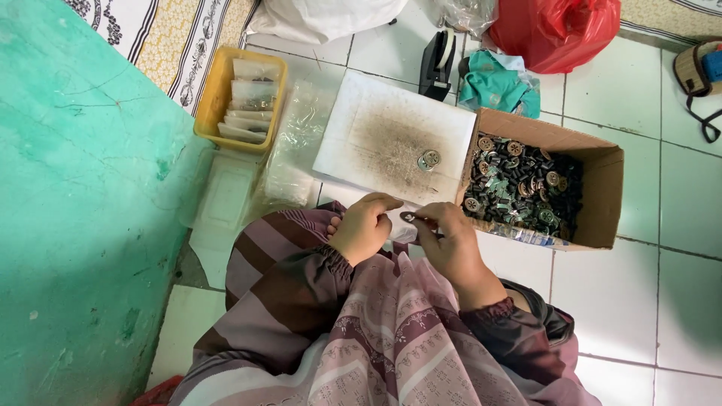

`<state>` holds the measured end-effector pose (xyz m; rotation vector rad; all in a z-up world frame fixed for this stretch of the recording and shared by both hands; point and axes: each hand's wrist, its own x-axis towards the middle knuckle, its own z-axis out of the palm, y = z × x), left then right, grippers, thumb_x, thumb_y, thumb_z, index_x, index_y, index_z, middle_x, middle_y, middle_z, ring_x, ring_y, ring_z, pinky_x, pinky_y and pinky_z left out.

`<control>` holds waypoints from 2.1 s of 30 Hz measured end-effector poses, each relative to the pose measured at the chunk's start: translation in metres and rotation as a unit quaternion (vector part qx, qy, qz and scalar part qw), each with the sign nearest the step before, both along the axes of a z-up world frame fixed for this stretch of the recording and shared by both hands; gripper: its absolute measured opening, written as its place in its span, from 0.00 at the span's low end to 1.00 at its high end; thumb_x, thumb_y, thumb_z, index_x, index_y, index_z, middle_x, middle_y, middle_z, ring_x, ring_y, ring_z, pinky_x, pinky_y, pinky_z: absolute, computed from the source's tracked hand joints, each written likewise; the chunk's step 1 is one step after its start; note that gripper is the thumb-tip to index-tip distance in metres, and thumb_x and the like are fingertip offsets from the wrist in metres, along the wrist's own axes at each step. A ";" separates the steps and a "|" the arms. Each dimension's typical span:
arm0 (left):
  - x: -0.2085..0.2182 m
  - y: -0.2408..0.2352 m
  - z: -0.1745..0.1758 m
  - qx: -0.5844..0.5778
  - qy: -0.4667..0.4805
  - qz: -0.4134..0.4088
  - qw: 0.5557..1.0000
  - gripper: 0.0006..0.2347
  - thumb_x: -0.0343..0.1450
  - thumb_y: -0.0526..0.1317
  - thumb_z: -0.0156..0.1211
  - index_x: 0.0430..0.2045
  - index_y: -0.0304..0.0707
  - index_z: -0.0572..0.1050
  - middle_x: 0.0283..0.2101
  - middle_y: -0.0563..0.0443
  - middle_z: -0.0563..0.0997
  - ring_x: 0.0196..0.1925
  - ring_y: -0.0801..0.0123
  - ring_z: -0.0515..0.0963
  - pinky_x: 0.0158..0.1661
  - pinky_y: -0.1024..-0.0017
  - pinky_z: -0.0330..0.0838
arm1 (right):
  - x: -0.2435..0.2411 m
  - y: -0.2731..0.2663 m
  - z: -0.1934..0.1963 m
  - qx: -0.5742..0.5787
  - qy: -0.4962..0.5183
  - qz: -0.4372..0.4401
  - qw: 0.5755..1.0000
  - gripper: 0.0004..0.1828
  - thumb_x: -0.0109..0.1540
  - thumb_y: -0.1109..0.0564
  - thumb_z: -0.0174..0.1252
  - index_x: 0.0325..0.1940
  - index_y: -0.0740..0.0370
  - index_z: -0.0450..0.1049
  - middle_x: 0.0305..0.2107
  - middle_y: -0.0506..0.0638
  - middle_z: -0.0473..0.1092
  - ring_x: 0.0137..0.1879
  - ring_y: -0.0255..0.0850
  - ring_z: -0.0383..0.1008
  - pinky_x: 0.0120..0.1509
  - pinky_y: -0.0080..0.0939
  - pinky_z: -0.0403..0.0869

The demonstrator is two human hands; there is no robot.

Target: The person sorts metal components from a large cardboard box and places them into small plastic bags.

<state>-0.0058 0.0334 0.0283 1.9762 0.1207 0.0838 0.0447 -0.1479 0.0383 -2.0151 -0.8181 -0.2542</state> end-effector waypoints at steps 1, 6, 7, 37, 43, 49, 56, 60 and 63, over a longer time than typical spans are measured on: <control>-0.001 -0.001 0.002 0.000 -0.002 -0.002 1.000 0.17 0.71 0.28 0.46 0.50 0.33 0.81 0.50 0.37 0.81 0.50 0.40 0.83 0.45 0.55 0.82 | 0.003 -0.003 0.000 0.000 -0.002 -0.002 1.000 0.14 0.55 0.70 0.68 0.42 0.61 0.79 0.30 0.52 0.76 0.30 0.43 0.76 0.31 0.37 0.77; -0.020 -0.012 0.037 -0.048 -0.136 -0.001 0.990 0.20 0.67 0.24 0.47 0.46 0.37 0.83 0.45 0.42 0.84 0.42 0.52 0.85 0.36 0.68 0.82 | 0.048 -0.037 -0.036 -0.006 0.055 -0.125 0.991 0.10 0.61 0.68 0.66 0.45 0.63 0.78 0.34 0.57 0.75 0.35 0.47 0.76 0.36 0.43 0.76; -0.020 -0.013 0.049 -0.048 -0.135 -0.002 0.990 0.20 0.67 0.24 0.47 0.46 0.37 0.83 0.45 0.42 0.84 0.42 0.52 0.85 0.36 0.68 0.82 | 0.066 -0.041 -0.049 -0.006 0.056 -0.125 0.991 0.10 0.61 0.68 0.66 0.45 0.63 0.78 0.34 0.57 0.75 0.35 0.47 0.76 0.36 0.43 0.76; -0.020 0.005 0.000 -0.062 -0.067 -0.010 0.996 0.19 0.68 0.25 0.48 0.47 0.38 0.84 0.44 0.40 0.85 0.40 0.45 0.84 0.36 0.62 0.82 | 0.062 -0.004 -0.042 0.013 -0.134 -0.134 0.982 0.10 0.59 0.71 0.58 0.36 0.63 0.82 0.27 0.52 0.75 0.31 0.47 0.76 0.36 0.40 0.76; -0.008 0.001 -0.011 -0.047 -0.052 0.008 0.997 0.18 0.70 0.26 0.48 0.46 0.41 0.84 0.44 0.45 0.85 0.38 0.50 0.85 0.36 0.65 0.82 | 0.006 0.006 0.011 0.049 -0.174 0.041 0.983 0.11 0.54 0.70 0.61 0.37 0.62 0.82 0.31 0.54 0.74 0.34 0.48 0.73 0.41 0.44 0.77; -0.017 0.002 -0.009 -0.055 -0.064 -0.017 0.996 0.19 0.69 0.26 0.48 0.48 0.40 0.84 0.47 0.42 0.84 0.44 0.44 0.84 0.34 0.64 0.82 | 0.069 -0.005 -0.058 0.008 -0.098 -0.050 0.994 0.07 0.60 0.70 0.63 0.42 0.68 0.81 0.30 0.56 0.74 0.34 0.49 0.75 0.38 0.46 0.77; -0.031 -0.007 -0.007 -0.002 -0.073 -0.018 0.997 0.19 0.66 0.27 0.50 0.45 0.46 0.85 0.44 0.52 0.86 0.41 0.60 0.86 0.35 0.74 0.81 | 0.136 0.004 -0.129 -0.389 0.087 -0.181 0.899 0.26 0.60 0.38 0.63 0.57 0.52 0.79 0.46 0.50 0.68 0.59 0.52 0.68 0.62 0.58 0.74; -0.031 -0.003 -0.019 -0.001 -0.073 -0.027 0.997 0.19 0.66 0.28 0.51 0.45 0.48 0.85 0.42 0.56 0.86 0.42 0.63 0.86 0.35 0.77 0.80 | 0.139 0.012 -0.123 -0.408 0.110 -0.191 0.886 0.29 0.59 0.33 0.63 0.55 0.52 0.79 0.49 0.48 0.68 0.61 0.50 0.65 0.66 0.56 0.70; -0.026 -0.002 -0.022 -0.028 -0.061 -0.022 0.997 0.19 0.66 0.27 0.50 0.44 0.45 0.85 0.43 0.53 0.86 0.43 0.62 0.86 0.37 0.75 0.80 | 0.131 0.011 -0.115 -0.405 0.035 -0.181 0.895 0.20 0.57 0.38 0.64 0.45 0.51 0.82 0.43 0.46 0.70 0.58 0.48 0.67 0.63 0.54 0.72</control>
